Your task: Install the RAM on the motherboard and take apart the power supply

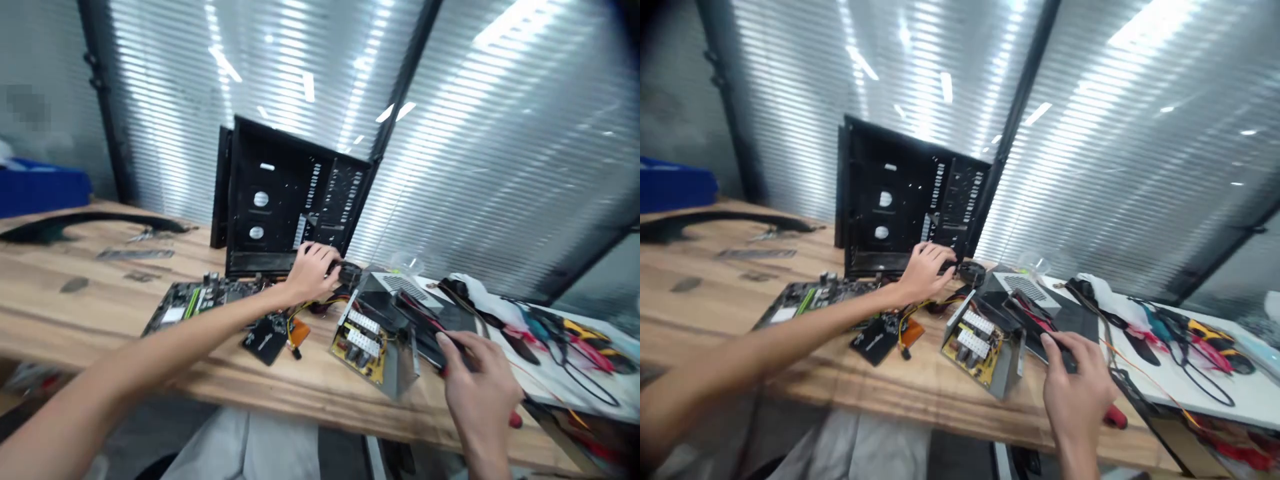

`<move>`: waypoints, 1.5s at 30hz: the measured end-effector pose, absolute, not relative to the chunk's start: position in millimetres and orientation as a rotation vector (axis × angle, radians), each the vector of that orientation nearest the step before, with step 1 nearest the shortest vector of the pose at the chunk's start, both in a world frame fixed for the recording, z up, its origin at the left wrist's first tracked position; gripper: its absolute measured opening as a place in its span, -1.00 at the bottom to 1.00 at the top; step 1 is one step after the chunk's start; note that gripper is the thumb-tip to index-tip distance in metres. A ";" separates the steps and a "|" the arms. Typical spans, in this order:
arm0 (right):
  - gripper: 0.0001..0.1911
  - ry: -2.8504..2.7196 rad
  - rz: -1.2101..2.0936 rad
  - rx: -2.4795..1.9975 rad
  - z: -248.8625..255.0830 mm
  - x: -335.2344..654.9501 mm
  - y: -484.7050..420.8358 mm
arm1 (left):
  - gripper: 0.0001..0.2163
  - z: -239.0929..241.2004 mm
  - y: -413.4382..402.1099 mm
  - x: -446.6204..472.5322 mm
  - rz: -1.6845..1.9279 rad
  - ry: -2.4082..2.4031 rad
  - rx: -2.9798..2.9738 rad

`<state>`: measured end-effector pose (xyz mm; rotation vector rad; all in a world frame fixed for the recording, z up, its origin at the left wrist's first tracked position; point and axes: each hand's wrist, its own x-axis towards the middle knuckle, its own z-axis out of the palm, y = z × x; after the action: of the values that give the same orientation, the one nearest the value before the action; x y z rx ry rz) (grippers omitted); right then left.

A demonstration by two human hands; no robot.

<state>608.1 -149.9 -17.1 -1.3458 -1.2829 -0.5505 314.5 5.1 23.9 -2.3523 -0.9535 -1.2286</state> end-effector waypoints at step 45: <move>-0.78 -1.129 -0.321 -1.274 -29.8 618.1 -150.1 | -0.71 -23.7 -56.8 342.9 -0.804 -0.544 -2.682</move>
<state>618.1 -150.1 -29.8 -1.2743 -1.1288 -0.3211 342.9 -56.8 -23.7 -2.6816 -0.5444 -0.8039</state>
